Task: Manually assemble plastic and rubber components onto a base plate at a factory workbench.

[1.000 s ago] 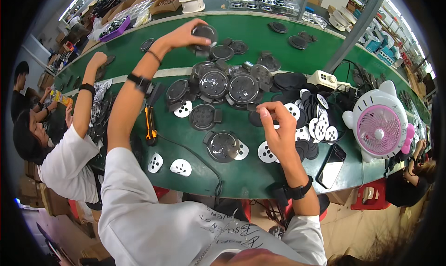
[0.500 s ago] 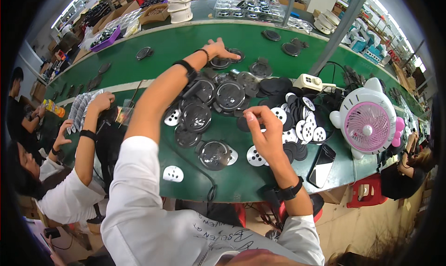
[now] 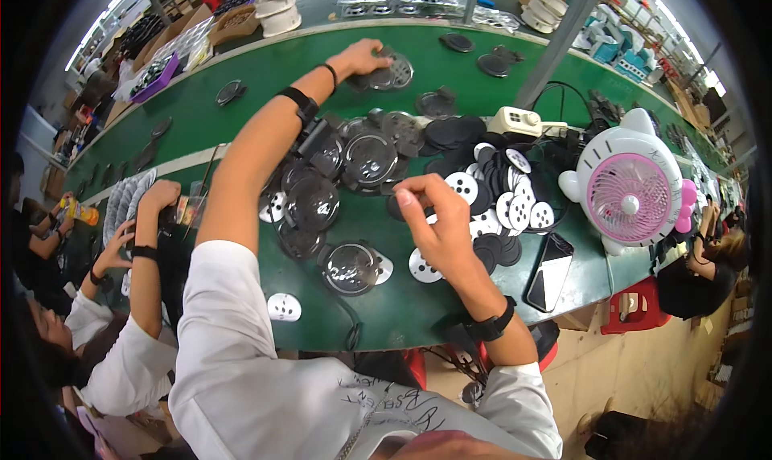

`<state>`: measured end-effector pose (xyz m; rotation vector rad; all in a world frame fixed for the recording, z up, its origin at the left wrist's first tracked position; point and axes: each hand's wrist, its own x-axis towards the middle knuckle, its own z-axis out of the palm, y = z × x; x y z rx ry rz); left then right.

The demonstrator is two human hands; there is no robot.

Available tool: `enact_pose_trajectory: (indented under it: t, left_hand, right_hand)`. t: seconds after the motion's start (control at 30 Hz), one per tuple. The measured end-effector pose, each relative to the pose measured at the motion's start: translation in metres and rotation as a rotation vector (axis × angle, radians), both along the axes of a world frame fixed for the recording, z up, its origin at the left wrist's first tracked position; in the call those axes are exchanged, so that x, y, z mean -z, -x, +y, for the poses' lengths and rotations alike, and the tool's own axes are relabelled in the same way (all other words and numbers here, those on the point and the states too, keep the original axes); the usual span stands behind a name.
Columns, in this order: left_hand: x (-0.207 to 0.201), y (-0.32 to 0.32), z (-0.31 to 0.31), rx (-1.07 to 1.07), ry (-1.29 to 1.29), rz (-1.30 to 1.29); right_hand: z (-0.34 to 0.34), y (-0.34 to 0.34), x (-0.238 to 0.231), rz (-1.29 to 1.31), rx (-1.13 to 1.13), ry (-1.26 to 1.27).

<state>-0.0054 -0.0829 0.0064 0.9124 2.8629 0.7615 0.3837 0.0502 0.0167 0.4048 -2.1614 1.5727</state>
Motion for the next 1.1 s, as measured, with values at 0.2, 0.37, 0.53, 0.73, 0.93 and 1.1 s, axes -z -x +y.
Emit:
enact_pose_trajectory:
  t: [0.2,0.37,0.53,0.73,0.93,1.1]
  left_hand:
    - [-0.075,-0.099,-0.078,0.357,-0.056,-0.422]
    - [-0.069,-0.145,-0.096,0.518,0.151,-0.441]
    - [-0.038,-0.112,-0.013,0.471,-0.012,0.013]
    - [0.026,-0.076,0.137,0.074,0.203,0.095]
    - [0.025,-0.037,0.119,0.123,0.305,-0.124]
    - [-0.025,-0.052,-0.008,0.159,0.168,0.146]
  right_hand:
    - [-0.003,-0.002,-0.001,0.018,-0.014,-0.002]
    - [-0.007,-0.003,0.0,0.009,-0.021,-0.001]
    - [-0.007,-0.003,0.003,0.014,-0.058,-0.012]
    - [-0.003,-0.002,0.002,-0.031,-0.052,-0.059]
    - [-0.003,-0.001,0.004,0.011,-0.055,-0.051]
    - [-0.002,0.001,0.008,0.004,0.019,-0.032]
